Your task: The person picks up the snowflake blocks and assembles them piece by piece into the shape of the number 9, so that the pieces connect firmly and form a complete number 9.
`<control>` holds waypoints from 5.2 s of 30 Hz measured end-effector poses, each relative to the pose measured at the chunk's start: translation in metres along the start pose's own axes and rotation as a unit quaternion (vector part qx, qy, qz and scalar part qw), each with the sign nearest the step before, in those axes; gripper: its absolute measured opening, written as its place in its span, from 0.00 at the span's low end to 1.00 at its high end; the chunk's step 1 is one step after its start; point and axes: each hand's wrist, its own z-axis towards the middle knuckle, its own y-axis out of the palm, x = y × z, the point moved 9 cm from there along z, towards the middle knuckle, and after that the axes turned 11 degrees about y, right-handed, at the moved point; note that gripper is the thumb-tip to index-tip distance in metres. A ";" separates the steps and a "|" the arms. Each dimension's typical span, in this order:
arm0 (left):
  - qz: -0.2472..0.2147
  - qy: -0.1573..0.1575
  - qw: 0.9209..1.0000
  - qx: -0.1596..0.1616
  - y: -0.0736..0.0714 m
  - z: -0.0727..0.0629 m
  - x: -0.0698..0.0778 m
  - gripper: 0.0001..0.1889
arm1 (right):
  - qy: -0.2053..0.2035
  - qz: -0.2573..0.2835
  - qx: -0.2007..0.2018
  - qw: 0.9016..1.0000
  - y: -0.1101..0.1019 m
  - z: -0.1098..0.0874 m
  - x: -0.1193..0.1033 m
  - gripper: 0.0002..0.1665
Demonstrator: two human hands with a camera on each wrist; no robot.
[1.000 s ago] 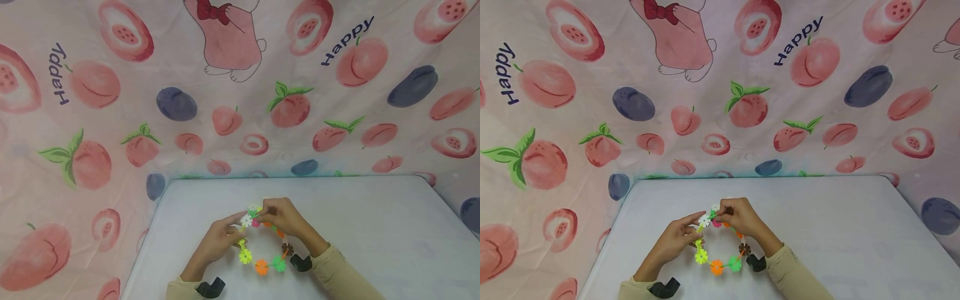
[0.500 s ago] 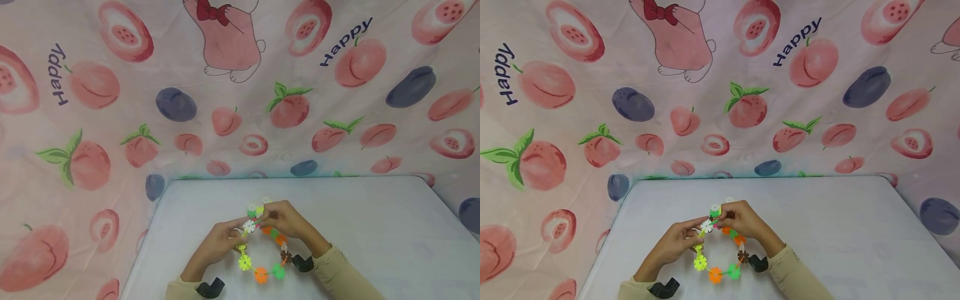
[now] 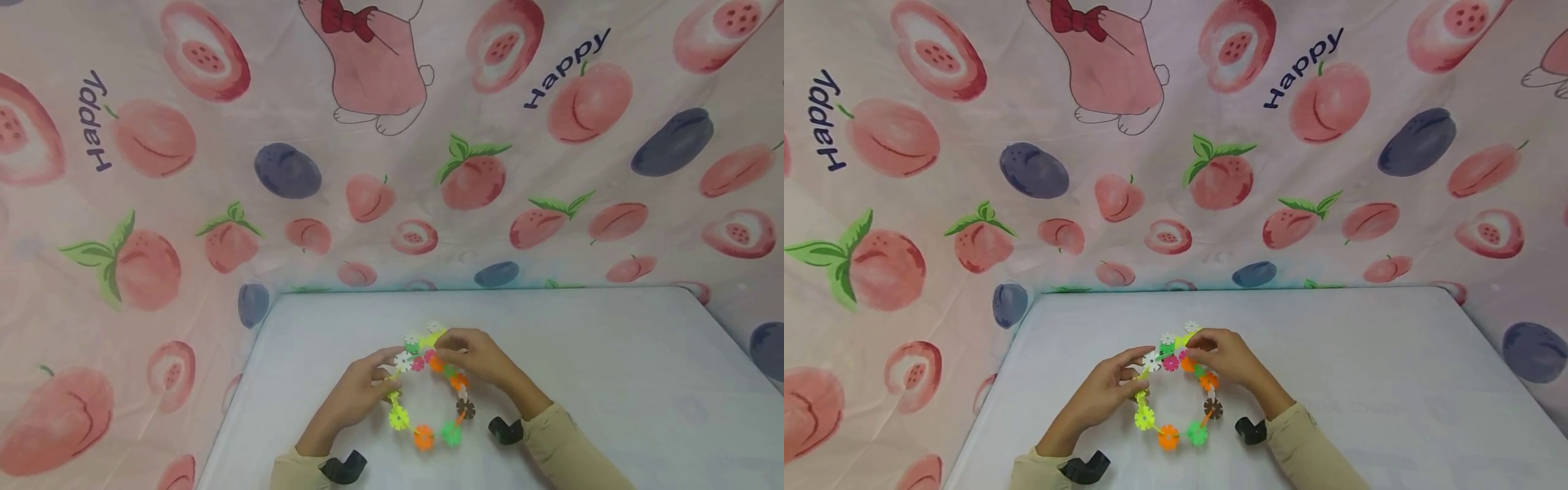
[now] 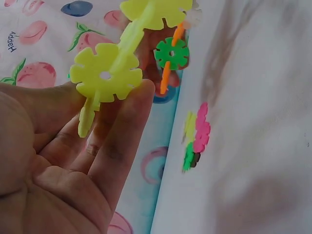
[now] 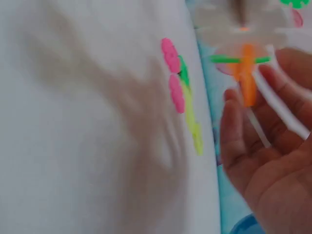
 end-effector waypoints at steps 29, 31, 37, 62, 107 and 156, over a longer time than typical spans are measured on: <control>-0.135 -0.028 0.990 -0.004 0.003 -0.004 -0.011 0.30 | 0.082 0.160 -0.013 0.984 -0.006 -0.015 -0.010 0.19; -0.146 -0.029 0.989 -0.007 0.004 -0.004 -0.011 0.30 | 0.077 0.163 -0.013 0.984 -0.006 -0.016 -0.015 0.19; -0.159 -0.029 0.987 -0.013 0.004 -0.005 -0.010 0.30 | 0.068 0.173 -0.016 0.982 -0.006 -0.018 -0.022 0.20; -0.110 0.006 0.993 -0.039 0.005 -0.004 -0.004 0.29 | 0.040 0.155 -0.027 0.987 0.000 -0.019 -0.028 0.14; -0.177 -0.022 0.984 0.009 0.006 -0.003 -0.014 0.28 | 0.090 0.128 -0.026 0.987 0.000 -0.013 0.000 0.20; -0.392 -0.003 0.920 0.016 0.007 -0.010 -0.010 0.41 | 0.145 0.101 0.030 0.984 0.006 0.019 0.037 0.11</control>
